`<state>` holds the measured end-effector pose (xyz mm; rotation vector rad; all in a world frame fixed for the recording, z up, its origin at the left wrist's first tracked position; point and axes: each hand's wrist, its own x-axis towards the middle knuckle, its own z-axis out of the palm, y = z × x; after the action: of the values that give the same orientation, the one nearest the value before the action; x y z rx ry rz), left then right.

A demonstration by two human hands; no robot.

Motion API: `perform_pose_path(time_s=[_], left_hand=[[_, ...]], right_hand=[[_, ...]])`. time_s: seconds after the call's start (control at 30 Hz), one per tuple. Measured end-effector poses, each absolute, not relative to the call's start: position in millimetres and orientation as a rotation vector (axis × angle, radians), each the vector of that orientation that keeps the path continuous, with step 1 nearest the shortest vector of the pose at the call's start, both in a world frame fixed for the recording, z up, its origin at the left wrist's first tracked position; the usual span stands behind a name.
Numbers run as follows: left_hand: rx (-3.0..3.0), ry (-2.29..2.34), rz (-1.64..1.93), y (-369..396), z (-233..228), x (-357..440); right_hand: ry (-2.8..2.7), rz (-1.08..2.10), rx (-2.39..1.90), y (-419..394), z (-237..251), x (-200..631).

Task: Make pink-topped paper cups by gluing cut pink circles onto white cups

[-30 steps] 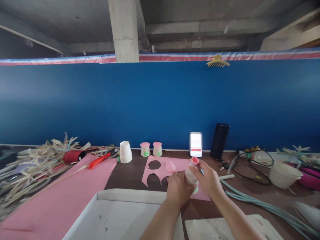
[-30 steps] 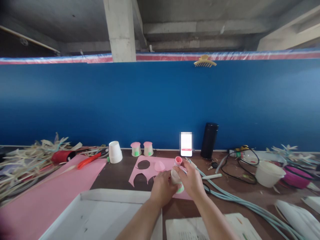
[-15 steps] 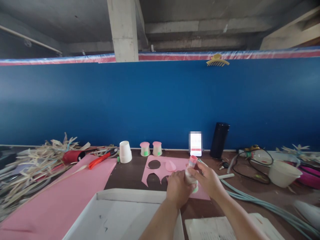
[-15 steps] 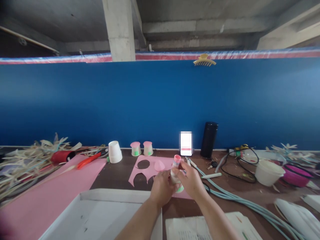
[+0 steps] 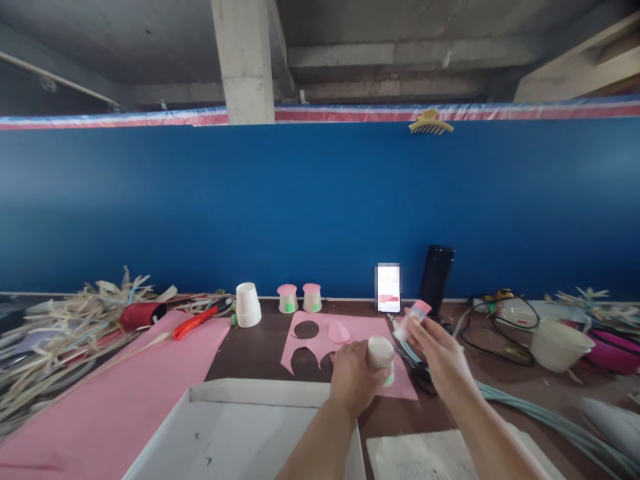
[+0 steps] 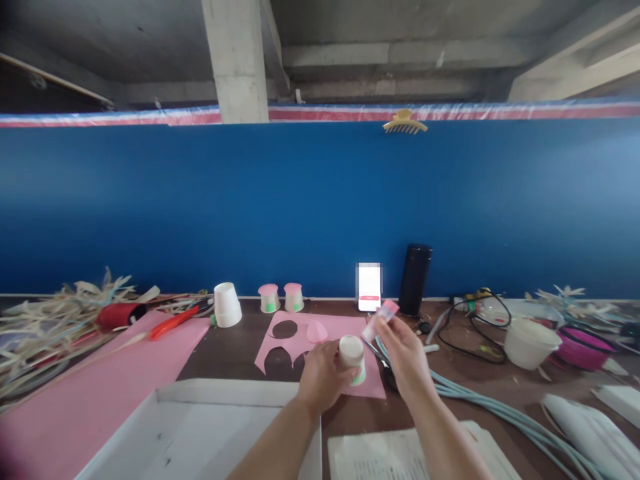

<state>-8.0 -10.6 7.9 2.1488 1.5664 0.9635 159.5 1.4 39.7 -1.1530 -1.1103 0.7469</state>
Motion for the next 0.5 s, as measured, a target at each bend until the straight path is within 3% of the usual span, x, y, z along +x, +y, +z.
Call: perform_pose_path(time_s=[0.13, 0.5], left_hand=[[2.128, 1.573, 0.928, -12, 9, -9], [2.127, 1.556, 0.942, -16, 14, -11]], right_hand=[[-0.962, 0.668, -1.500, 11, 23, 197], [-1.308, 0.501, -1.925, 14, 6, 238]])
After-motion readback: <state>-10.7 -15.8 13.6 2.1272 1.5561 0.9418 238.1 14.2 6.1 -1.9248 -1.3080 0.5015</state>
